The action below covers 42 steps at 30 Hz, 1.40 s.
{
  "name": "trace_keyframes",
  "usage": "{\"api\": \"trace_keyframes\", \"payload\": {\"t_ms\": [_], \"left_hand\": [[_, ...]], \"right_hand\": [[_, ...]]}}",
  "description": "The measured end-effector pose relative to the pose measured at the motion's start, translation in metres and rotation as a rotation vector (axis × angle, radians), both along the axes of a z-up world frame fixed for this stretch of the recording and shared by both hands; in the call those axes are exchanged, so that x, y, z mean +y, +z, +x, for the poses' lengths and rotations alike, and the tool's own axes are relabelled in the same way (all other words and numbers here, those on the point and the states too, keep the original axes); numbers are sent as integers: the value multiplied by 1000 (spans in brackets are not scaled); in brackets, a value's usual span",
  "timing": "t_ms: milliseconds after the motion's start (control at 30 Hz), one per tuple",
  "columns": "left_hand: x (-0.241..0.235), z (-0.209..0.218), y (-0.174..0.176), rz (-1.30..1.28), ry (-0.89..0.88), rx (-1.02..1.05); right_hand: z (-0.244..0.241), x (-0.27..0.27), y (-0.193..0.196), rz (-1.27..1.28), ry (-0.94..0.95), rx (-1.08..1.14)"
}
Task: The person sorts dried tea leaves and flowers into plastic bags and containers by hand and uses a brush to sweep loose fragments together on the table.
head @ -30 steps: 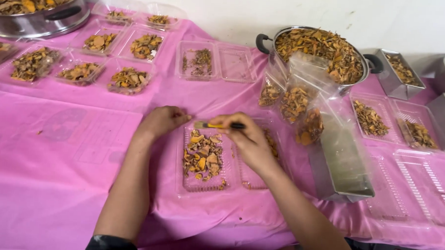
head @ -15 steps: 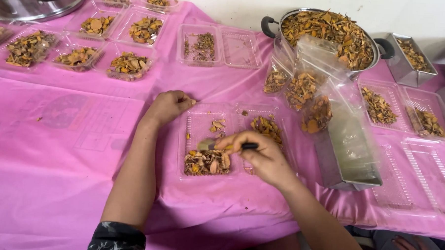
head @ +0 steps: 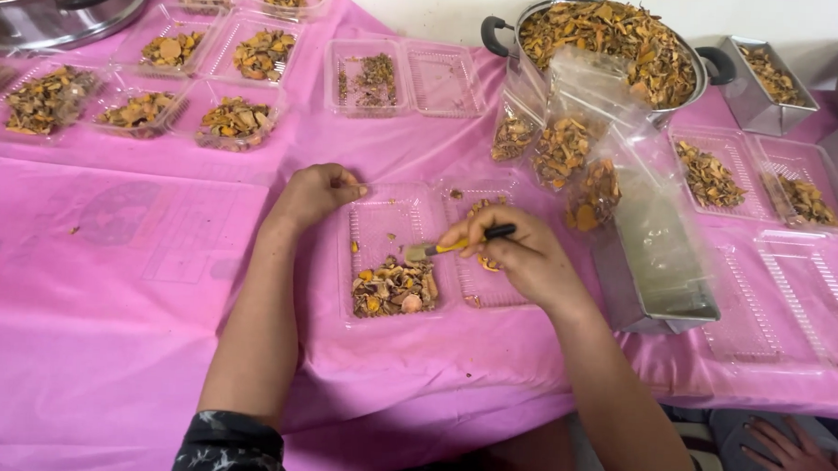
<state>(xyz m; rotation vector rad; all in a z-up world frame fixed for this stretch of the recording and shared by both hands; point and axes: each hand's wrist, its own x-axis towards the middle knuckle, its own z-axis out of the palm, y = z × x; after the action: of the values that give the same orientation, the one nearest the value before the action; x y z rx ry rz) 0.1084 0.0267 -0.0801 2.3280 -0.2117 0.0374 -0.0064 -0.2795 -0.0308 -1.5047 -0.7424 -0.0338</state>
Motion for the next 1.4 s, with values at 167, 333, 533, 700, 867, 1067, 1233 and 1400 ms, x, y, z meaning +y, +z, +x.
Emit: {"api": "trace_keyframes", "payload": {"t_ms": [167, 333, 533, 700, 867, 1067, 1233, 1400], "left_hand": [[-2, -2, 5, -22, 43, 10], [-1, 5, 0, -2, 69, 20], [-7, -10, 10, 20, 75, 4], [-1, -1, -1, 48, 91, -20], [-2, 2, -5, 54, 75, -49], [-7, 1, -9, 51, 90, -130], [-2, -11, 6, 142, 97, -225], [-29, -72, 64, 15, -244, -361]], "right_hand": [[28, 13, 10, 113, -18, -86], [50, 45, -5, -9, -24, -129], [48, 25, -16, 107, 33, -16], [42, 39, -25, 88, -7, -85], [36, 57, -29, 145, 1, -90], [8, 58, -21, 78, 148, 47], [35, 26, -5, 249, 2, 49], [52, 12, -4, 377, -167, 196]]}}
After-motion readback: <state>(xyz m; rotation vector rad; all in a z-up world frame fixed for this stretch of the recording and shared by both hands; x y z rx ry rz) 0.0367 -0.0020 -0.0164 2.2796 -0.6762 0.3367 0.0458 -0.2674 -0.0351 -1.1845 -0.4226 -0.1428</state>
